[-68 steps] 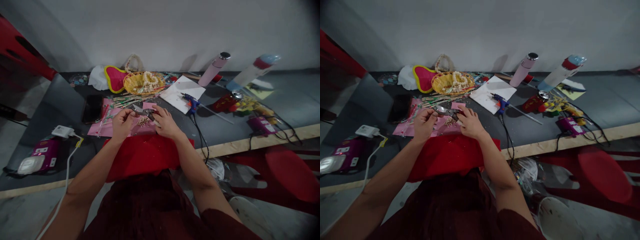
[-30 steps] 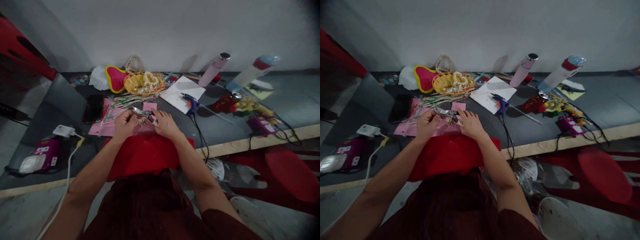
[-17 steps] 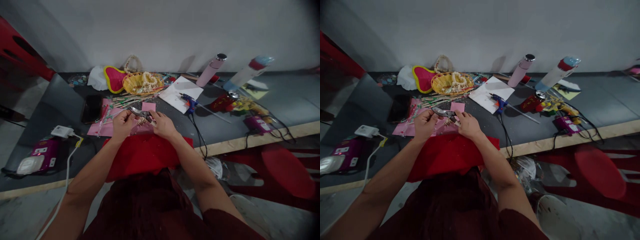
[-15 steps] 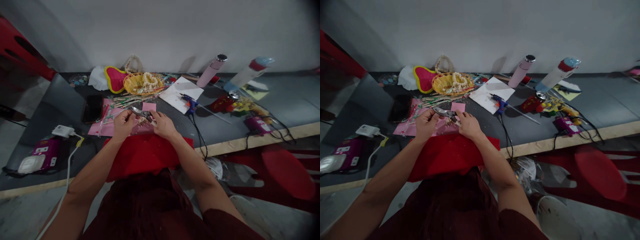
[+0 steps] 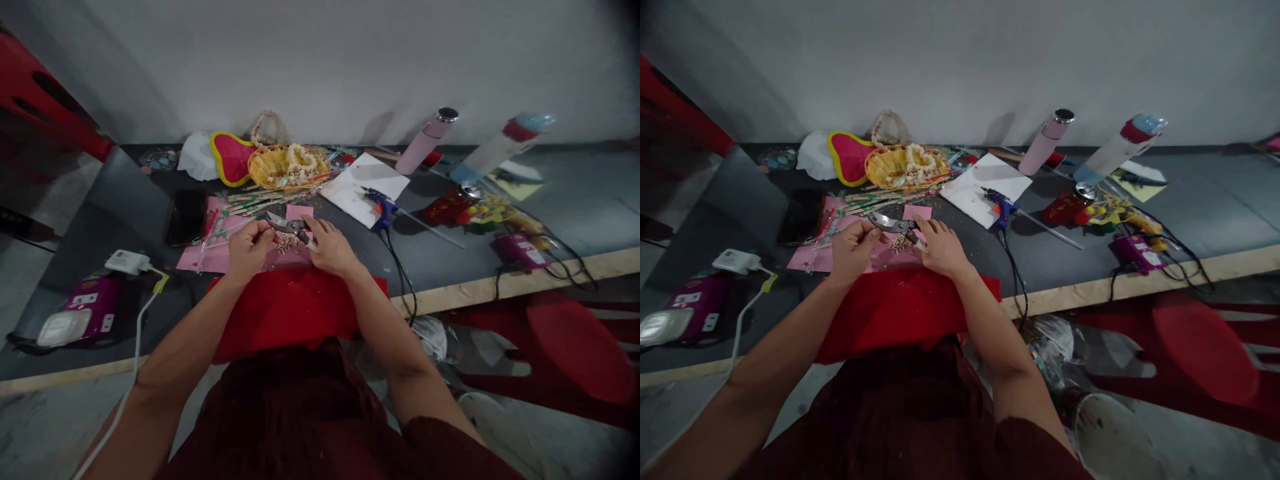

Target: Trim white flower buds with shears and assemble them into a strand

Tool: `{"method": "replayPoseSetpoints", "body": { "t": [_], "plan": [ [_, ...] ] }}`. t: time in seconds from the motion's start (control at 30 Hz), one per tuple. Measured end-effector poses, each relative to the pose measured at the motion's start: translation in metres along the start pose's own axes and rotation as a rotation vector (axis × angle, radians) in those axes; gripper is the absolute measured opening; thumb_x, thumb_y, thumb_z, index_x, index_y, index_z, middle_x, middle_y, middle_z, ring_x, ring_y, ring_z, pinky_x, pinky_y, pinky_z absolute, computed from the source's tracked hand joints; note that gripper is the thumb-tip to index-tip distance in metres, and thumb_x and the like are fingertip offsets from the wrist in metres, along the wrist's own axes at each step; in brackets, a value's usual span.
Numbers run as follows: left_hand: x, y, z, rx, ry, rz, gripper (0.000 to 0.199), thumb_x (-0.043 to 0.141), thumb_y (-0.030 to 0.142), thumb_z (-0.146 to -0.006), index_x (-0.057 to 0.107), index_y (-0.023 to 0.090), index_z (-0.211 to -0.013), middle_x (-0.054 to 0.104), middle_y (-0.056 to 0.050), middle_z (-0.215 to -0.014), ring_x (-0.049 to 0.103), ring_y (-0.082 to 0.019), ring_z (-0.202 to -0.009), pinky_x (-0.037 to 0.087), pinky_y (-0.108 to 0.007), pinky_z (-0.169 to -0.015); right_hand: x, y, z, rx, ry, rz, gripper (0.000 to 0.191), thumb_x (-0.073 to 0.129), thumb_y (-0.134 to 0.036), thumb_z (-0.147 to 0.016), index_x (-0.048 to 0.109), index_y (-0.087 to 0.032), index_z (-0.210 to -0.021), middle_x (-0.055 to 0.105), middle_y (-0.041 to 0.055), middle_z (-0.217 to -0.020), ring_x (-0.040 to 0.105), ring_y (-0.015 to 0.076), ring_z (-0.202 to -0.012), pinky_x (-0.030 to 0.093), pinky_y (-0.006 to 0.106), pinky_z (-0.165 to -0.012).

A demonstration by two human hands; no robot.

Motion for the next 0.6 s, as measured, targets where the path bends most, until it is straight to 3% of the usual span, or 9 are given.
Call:
{"method": "replayPoseSetpoints", "body": {
  "t": [0.2, 0.6],
  "plan": [
    [-0.001, 0.008, -0.001, -0.012, -0.064, 0.02, 0.021, 0.057, 0.031, -0.083, 0.063, 0.017, -0.068, 0.067, -0.001, -0.058, 0.059, -0.011, -0.052, 0.04, -0.02, -0.048, 0.0, 0.003, 0.0, -0.004, -0.008, -0.005, 0.063, 0.048, -0.032, -0.085, 0.03, -0.019, -0.145, 0.054, 0.0127, -0.128, 0.049, 0.0292, -0.113, 0.043, 0.045, -0.093],
    [-0.001, -0.002, 0.0, -0.007, 0.017, 0.005, 0.02, 0.058, 0.032, -0.083, 0.065, 0.017, -0.072, 0.07, -0.003, -0.065, 0.058, -0.01, -0.057, 0.042, -0.02, -0.053, -0.002, -0.007, 0.002, 0.019, -0.02, 0.035, 0.053, 0.045, -0.022, -0.086, 0.039, -0.02, -0.139, 0.062, 0.0106, -0.113, 0.057, 0.0252, -0.1, 0.045, 0.035, -0.088]
  ]
}}
Point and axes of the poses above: each hand's wrist, its own z-axis away from the middle knuckle, its own x-axis out of the palm, y = z × x, the point moved 2 cm from there along -z, towards the middle knuckle
